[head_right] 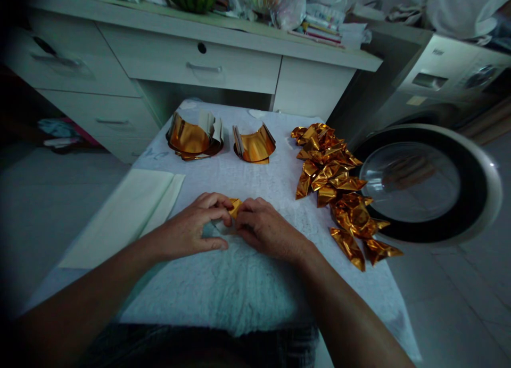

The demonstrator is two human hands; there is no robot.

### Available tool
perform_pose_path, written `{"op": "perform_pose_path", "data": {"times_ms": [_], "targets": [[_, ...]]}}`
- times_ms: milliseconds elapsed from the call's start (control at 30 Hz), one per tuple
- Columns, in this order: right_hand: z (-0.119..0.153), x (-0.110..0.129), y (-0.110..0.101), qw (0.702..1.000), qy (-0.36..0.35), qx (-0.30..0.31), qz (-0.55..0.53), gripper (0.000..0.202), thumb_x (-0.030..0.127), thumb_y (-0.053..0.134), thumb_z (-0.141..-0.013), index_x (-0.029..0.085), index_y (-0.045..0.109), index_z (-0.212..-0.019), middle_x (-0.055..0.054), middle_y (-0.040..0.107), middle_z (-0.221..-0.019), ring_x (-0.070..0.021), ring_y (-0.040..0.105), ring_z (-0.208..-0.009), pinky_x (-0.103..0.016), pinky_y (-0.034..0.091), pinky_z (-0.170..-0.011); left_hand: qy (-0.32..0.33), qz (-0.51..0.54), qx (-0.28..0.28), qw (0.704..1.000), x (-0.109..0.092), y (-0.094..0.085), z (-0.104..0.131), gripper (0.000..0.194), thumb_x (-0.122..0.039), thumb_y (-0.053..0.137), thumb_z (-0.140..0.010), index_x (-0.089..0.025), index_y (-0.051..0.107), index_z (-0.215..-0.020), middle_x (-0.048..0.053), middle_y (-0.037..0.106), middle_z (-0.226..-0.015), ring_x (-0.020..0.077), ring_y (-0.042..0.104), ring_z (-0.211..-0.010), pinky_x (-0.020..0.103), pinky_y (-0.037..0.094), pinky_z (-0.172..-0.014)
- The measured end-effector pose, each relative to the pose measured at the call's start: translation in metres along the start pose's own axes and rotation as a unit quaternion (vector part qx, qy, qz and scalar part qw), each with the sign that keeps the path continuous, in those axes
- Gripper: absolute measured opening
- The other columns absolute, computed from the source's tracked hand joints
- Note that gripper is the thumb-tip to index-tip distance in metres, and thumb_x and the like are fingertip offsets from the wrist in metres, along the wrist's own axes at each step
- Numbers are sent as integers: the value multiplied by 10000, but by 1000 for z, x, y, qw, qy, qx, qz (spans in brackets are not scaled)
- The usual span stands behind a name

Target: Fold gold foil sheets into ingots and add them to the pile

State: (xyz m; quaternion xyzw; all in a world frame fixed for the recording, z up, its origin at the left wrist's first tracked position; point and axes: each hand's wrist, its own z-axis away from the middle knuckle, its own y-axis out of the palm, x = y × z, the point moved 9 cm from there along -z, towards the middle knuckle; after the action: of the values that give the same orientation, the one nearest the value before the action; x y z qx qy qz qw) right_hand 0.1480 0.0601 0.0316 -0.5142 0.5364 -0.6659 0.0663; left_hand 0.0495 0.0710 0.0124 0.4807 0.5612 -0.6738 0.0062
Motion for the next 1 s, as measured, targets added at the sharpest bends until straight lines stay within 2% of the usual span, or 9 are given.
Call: {"op": "perform_pose_path", "data": {"times_ms": [200,367,533,633,800,1000], "targets": [[-1,-4,-1,1000,24,-11,-4,118,73,555,-855,181,552,-810,-49,581,-900,-178,525,-884,-320,406,-831,7,-6,-29,1000,0,1,0,28,-205,675,-821,-224,658,-810,57,563,-1128,252,499,-1132,453,433,-981],[-1,-10,-4,997,67,-28,-19,166,44,581,-794,193,527,-844,-22,576,-862,-165,507,-825,-301,395,-781,0,-14,-39,999,-1,1,-1,69,-173,617,-837,-209,654,-791,70,567,-1124,254,507,-1116,463,439,-975],[1,-18,-3,994,98,-45,-32,145,102,604,-812,196,548,-908,-35,610,-914,-173,519,-853,-313,409,-782,-3,-27,-56,998,-4,1,-2,103,-214,582,-878,-212,644,-795,64,585,-1092,249,526,-1078,470,450,-955],[2,-21,-3,992,97,-57,-58,176,104,594,-806,198,564,-952,-37,627,-940,-174,540,-871,-321,429,-798,-7,-36,-76,996,-5,1,-2,105,-178,586,-855,-210,619,-759,58,593,-1075,240,535,-1056,451,461,-936],[4,-23,-5,987,97,-57,-114,289,13,466,-802,200,566,-998,-28,640,-929,-156,569,-844,-311,460,-787,-14,-39,-97,994,-4,0,-3,135,-130,613,-802,-204,577,-694,56,604,-1014,237,556,-1008,443,469,-902],[3,-21,-6,988,93,-57,-113,285,12,459,-808,192,574,-996,-33,638,-926,-160,571,-854,-321,464,-797,-19,-38,-102,994,-5,0,-4,145,-97,616,-778,-198,575,-682,56,604,-1004,234,559,-997,435,468,-897]]}}
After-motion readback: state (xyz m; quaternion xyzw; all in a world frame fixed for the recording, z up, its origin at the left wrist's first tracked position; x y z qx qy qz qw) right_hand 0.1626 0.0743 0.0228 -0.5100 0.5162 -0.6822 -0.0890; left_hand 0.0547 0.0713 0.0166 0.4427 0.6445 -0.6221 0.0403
